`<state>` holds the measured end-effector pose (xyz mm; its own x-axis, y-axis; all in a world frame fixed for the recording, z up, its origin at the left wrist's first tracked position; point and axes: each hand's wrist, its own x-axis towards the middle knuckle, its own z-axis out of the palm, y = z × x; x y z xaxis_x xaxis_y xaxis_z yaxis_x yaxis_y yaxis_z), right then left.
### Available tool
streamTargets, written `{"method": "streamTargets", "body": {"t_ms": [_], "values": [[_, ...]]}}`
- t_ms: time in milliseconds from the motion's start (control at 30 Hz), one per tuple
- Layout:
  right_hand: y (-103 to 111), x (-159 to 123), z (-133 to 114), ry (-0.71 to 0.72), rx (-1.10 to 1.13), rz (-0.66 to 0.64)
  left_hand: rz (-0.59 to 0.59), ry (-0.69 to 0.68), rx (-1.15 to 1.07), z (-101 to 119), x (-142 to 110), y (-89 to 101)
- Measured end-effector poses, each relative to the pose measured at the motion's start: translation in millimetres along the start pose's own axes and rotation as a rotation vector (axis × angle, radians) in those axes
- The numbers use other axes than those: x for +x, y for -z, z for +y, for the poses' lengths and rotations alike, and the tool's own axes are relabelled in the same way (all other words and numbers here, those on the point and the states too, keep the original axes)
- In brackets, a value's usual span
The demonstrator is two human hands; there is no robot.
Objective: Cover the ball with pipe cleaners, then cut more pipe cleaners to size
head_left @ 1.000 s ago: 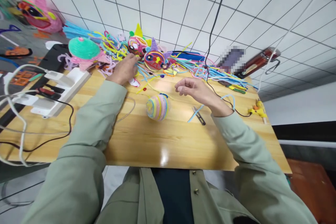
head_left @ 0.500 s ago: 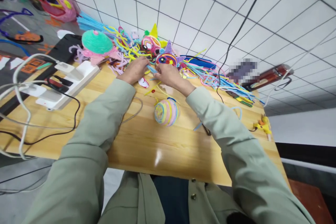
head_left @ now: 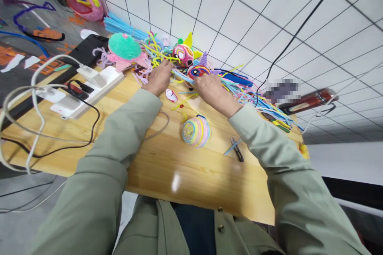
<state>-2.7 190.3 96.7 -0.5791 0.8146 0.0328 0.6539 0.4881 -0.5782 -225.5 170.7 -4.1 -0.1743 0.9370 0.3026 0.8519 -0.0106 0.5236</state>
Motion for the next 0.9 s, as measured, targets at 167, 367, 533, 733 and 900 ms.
{"method": "streamTargets", "body": {"t_ms": [167,367,533,733,900], "values": [[42,-37,3,0.069,-0.718,-0.12,-0.047,0.085,0.052,-1,2,-2.2],[94,-69,33,-0.047,-0.759,-0.076,-0.022,0.189,0.049,-14,10,-7.3],[136,-105,62,-0.054,-0.547,-0.023,-0.006,0.216,0.028,-20,15,-8.0],[175,-154,94,-0.183,-0.375,0.009,0.054,0.226,-0.037,-20,14,-7.3],[202,-191,127,-0.26,-0.355,0.06,0.071,0.246,-0.059,-19,12,-6.3]]}}
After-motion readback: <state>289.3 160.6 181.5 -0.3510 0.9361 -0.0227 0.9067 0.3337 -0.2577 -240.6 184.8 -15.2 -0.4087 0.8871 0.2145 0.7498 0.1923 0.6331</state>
